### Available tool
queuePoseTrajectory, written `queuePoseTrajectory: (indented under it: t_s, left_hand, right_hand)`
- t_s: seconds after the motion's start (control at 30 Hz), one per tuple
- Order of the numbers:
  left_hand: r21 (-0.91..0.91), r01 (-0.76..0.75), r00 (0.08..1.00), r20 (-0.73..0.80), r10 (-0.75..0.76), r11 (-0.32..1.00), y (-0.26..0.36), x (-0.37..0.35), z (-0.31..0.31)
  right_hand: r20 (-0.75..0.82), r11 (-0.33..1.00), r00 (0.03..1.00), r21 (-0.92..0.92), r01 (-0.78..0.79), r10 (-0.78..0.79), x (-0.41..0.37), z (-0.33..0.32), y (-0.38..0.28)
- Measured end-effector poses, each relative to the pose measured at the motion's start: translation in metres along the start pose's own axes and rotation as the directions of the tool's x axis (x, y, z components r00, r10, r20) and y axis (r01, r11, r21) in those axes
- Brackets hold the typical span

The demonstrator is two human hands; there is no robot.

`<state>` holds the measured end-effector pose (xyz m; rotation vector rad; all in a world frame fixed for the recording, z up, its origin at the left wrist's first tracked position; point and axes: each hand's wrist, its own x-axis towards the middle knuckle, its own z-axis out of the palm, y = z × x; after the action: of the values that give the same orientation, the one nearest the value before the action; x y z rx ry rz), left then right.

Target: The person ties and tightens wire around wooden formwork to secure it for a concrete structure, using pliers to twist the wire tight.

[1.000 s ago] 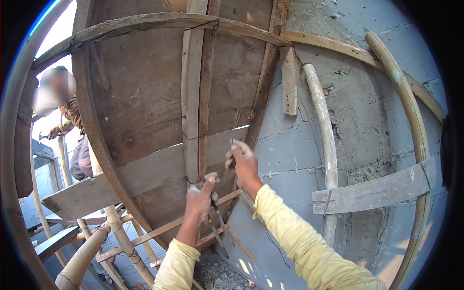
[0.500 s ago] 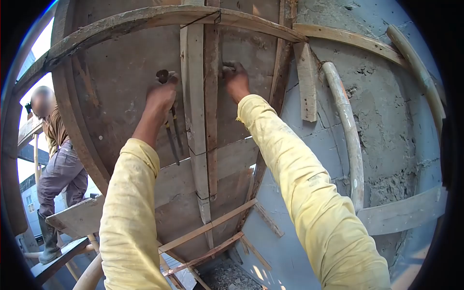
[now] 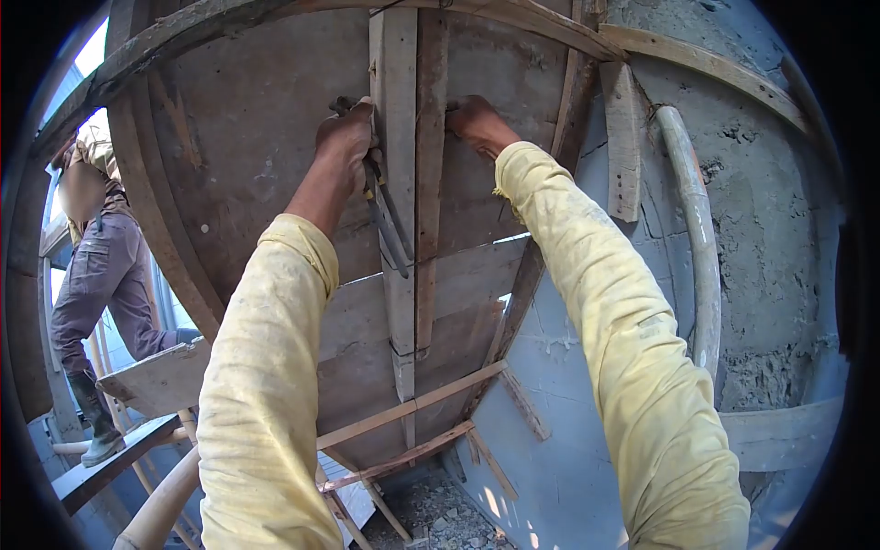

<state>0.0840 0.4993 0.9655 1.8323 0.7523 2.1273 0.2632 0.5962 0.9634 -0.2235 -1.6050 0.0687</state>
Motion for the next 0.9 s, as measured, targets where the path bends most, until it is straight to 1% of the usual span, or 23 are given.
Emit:
queuePoseTrajectory:
  t_s: [0.03,0.07,0.13,0.17,0.23,0.27,0.3,0.33,0.37,0.43,0.47,0.53,0.57,0.63,0.73,0.83,0.9]
  left_hand:
    - [-0.070,0.015,1.000,0.006,-0.015,0.997,-0.004,0.009,0.000]
    - [-0.070,0.011,1.000,-0.027,-0.013,0.997,-0.006,0.015,0.002]
    - [-0.070,0.007,0.995,-0.094,-0.013,0.997,-0.010,0.024,0.002]
    - [0.062,-0.049,0.992,-0.115,0.056,0.997,-0.010,0.023,-0.001]
    - [0.319,-0.159,0.971,-0.120,0.206,0.934,-0.005,0.023,-0.006]
    - [0.469,-0.240,0.929,-0.142,0.341,0.850,0.000,0.020,-0.012]
    - [0.610,-0.298,0.870,-0.142,0.472,0.734,0.006,0.013,-0.021]
    - [0.736,-0.330,0.798,-0.117,0.591,0.591,0.011,0.008,-0.031]
    - [0.803,-0.379,0.754,-0.021,0.657,0.460,0.014,0.008,-0.041]
    - [0.877,-0.452,0.647,0.196,0.737,0.164,0.021,0.010,-0.058]
    - [0.890,-0.444,0.659,0.245,0.711,0.105,0.026,0.006,-0.058]
    - [0.901,-0.434,0.686,0.340,0.643,-0.013,0.035,-0.004,-0.054]
    - [0.897,-0.438,0.678,0.378,0.630,-0.066,0.035,-0.003,-0.053]
    - [0.879,-0.447,0.661,0.452,0.599,-0.170,0.036,0.004,-0.048]
    - [0.888,-0.415,0.671,0.447,0.592,-0.199,0.042,0.000,-0.038]
    - [0.874,-0.397,0.644,0.483,0.594,-0.280,0.041,0.008,-0.035]
    - [0.858,-0.428,0.640,0.510,0.575,-0.284,0.038,0.010,-0.035]
  right_hand:
    - [-0.030,0.999,0.999,-0.031,-0.021,0.020,0.002,0.001,-0.003]
    - [-0.062,0.997,0.997,-0.064,-0.043,0.039,0.005,0.001,-0.005]
    - [-0.153,0.975,0.988,-0.223,-0.020,-0.015,0.022,0.003,0.009]
    - [-0.194,0.954,0.980,-0.300,-0.015,-0.045,0.020,0.007,0.008]
    - [-0.211,0.957,0.966,-0.279,0.084,-0.147,0.018,0.004,0.005]
    - [-0.222,0.954,0.955,-0.268,0.133,-0.195,0.014,0.003,0.001]
    - [-0.191,0.970,0.960,-0.172,0.173,-0.205,0.021,0.003,0.009]
    - [-0.161,0.976,0.963,-0.070,0.208,-0.217,0.028,0.003,0.017]
    - [-0.134,0.971,0.964,0.033,0.236,-0.230,0.033,0.004,0.024]
    - [-0.101,0.988,0.982,-0.033,0.154,-0.157,0.022,0.000,0.006]
    - [-0.086,0.992,0.989,-0.064,0.111,-0.117,0.017,0.000,-0.001]
    - [-0.090,0.993,0.989,0.012,0.121,-0.119,0.018,0.001,0.002]
    - [-0.089,0.991,0.989,0.050,0.127,-0.122,0.018,0.002,0.002]
    - [-0.073,0.991,0.989,0.042,0.130,-0.127,0.020,0.003,0.002]
    - [-0.059,0.993,0.991,0.028,0.119,-0.117,0.017,0.000,-0.003]
    - [-0.070,0.996,0.994,-0.004,0.087,-0.087,0.017,0.000,-0.003]
    - [-0.068,0.997,0.994,-0.012,0.080,-0.081,0.016,0.001,-0.005]
